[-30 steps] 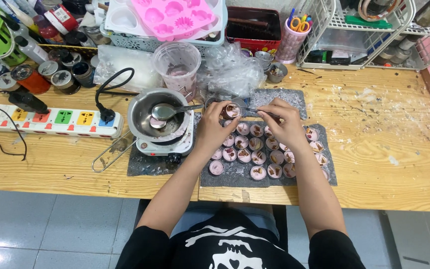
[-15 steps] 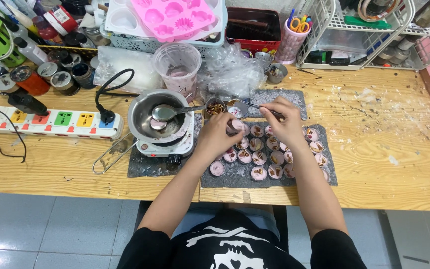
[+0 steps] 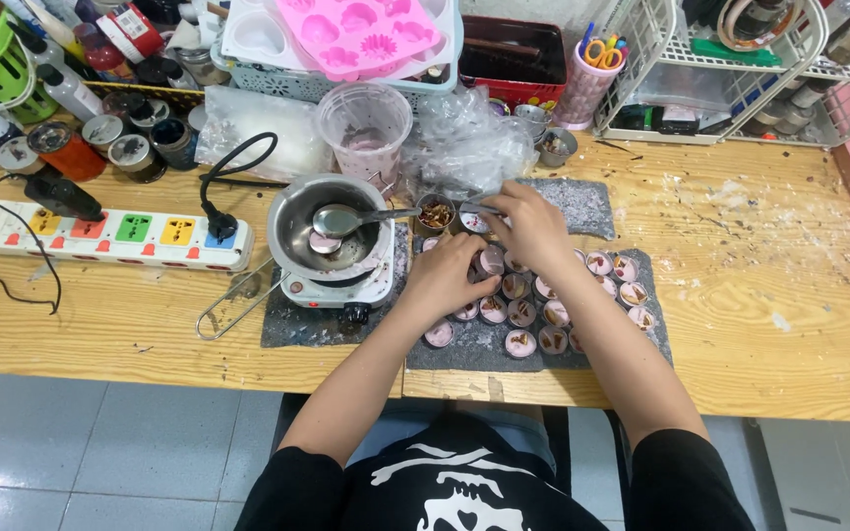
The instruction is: Placing wicks into small containers and adjusting wax for scented candles at a workstation.
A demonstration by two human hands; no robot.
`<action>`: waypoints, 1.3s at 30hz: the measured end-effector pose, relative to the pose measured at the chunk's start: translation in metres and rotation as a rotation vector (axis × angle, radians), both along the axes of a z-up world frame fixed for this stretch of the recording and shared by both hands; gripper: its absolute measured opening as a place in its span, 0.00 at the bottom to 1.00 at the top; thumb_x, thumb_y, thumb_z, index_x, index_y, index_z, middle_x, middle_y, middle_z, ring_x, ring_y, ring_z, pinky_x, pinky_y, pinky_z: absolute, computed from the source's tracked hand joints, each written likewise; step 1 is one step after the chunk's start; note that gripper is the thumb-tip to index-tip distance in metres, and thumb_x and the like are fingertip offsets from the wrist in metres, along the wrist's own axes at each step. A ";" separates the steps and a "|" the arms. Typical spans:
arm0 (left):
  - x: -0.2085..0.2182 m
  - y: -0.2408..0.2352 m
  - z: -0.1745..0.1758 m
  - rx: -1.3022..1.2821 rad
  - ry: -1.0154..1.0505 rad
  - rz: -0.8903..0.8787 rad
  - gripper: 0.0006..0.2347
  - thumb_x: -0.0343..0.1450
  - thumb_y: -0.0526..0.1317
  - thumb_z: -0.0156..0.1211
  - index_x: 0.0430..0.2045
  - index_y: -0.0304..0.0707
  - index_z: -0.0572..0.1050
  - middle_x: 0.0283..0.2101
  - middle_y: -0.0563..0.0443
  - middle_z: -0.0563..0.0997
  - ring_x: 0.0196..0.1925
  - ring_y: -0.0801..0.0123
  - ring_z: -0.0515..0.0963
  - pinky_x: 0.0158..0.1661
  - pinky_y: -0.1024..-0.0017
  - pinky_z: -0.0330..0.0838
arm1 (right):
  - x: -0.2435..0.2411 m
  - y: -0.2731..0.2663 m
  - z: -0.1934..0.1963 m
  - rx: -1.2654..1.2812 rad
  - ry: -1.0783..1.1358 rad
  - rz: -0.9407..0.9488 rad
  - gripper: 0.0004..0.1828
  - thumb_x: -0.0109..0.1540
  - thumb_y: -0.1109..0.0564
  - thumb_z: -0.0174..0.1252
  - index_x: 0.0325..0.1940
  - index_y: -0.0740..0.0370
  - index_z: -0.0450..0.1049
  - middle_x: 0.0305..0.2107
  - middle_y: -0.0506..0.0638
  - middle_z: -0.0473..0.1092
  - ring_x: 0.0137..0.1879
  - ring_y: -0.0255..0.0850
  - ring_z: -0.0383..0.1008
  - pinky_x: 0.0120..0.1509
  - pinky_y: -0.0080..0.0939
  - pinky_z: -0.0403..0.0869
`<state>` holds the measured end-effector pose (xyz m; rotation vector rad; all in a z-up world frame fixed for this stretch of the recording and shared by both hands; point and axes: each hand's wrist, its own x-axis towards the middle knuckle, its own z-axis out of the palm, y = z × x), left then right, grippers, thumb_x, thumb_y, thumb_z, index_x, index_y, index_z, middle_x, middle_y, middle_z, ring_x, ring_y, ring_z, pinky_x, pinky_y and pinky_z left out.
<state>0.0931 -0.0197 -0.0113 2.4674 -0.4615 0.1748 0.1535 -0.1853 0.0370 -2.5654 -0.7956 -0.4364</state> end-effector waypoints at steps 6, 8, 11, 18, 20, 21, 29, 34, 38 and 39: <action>0.000 0.002 0.012 -0.065 0.037 -0.004 0.20 0.63 0.50 0.71 0.44 0.43 0.75 0.46 0.50 0.79 0.52 0.58 0.79 0.45 0.59 0.77 | -0.007 -0.021 0.013 0.138 0.013 -0.028 0.11 0.63 0.54 0.66 0.47 0.59 0.82 0.33 0.52 0.71 0.36 0.47 0.74 0.37 0.47 0.71; 0.006 0.002 0.007 -0.093 -0.030 0.009 0.20 0.63 0.48 0.71 0.45 0.42 0.73 0.47 0.49 0.78 0.52 0.58 0.79 0.45 0.60 0.77 | -0.011 -0.033 0.018 0.230 0.043 -0.023 0.11 0.64 0.56 0.66 0.48 0.60 0.82 0.32 0.51 0.71 0.34 0.43 0.72 0.36 0.43 0.69; 0.006 0.002 0.011 -0.183 -0.025 0.082 0.20 0.64 0.45 0.71 0.47 0.42 0.72 0.50 0.50 0.76 0.50 0.58 0.81 0.44 0.63 0.78 | -0.021 -0.053 0.020 0.390 0.079 -0.008 0.10 0.65 0.60 0.66 0.50 0.63 0.81 0.31 0.50 0.70 0.31 0.36 0.69 0.34 0.36 0.66; 0.005 0.005 0.009 -0.342 -0.210 0.192 0.20 0.68 0.40 0.68 0.54 0.43 0.72 0.51 0.49 0.79 0.49 0.54 0.83 0.45 0.62 0.78 | -0.035 -0.077 0.026 0.414 0.122 0.068 0.09 0.63 0.62 0.66 0.47 0.63 0.82 0.32 0.47 0.72 0.33 0.33 0.68 0.33 0.33 0.65; 0.005 0.006 0.010 -0.358 -0.219 0.187 0.21 0.68 0.40 0.68 0.56 0.43 0.72 0.52 0.48 0.79 0.50 0.54 0.83 0.46 0.62 0.78 | -0.036 -0.077 0.024 0.357 0.077 0.101 0.08 0.62 0.62 0.67 0.46 0.63 0.82 0.31 0.48 0.72 0.34 0.35 0.69 0.35 0.35 0.66; 0.006 0.006 0.010 -0.375 -0.228 0.179 0.21 0.68 0.39 0.67 0.57 0.43 0.72 0.52 0.46 0.80 0.50 0.53 0.82 0.46 0.61 0.78 | -0.036 -0.077 0.023 0.298 0.032 0.130 0.08 0.62 0.62 0.67 0.45 0.63 0.82 0.31 0.49 0.72 0.35 0.38 0.70 0.36 0.38 0.67; 0.005 0.007 0.013 -0.435 -0.172 0.164 0.22 0.67 0.39 0.69 0.56 0.42 0.73 0.50 0.45 0.80 0.49 0.53 0.83 0.46 0.62 0.78 | -0.043 -0.058 0.027 0.191 -0.068 0.196 0.11 0.58 0.64 0.68 0.45 0.63 0.82 0.29 0.52 0.71 0.38 0.45 0.71 0.42 0.44 0.71; 0.006 0.007 0.011 -0.448 -0.194 0.124 0.22 0.67 0.38 0.69 0.56 0.39 0.74 0.49 0.42 0.81 0.49 0.52 0.83 0.47 0.62 0.77 | -0.045 -0.054 0.023 0.171 -0.141 0.208 0.10 0.58 0.65 0.69 0.44 0.63 0.82 0.29 0.51 0.70 0.36 0.45 0.71 0.41 0.44 0.71; 0.007 0.007 0.011 -0.477 -0.167 0.151 0.22 0.67 0.37 0.69 0.56 0.36 0.74 0.50 0.41 0.81 0.49 0.54 0.84 0.48 0.64 0.77 | -0.044 -0.050 0.015 0.209 -0.209 0.210 0.09 0.59 0.66 0.68 0.44 0.65 0.81 0.29 0.51 0.70 0.36 0.45 0.72 0.40 0.43 0.72; 0.008 0.008 0.009 -0.482 -0.212 0.157 0.22 0.66 0.36 0.70 0.56 0.35 0.74 0.51 0.41 0.81 0.50 0.54 0.84 0.48 0.65 0.78 | -0.044 -0.050 0.012 0.214 -0.232 0.201 0.08 0.60 0.67 0.68 0.44 0.66 0.81 0.30 0.52 0.70 0.36 0.44 0.72 0.39 0.42 0.72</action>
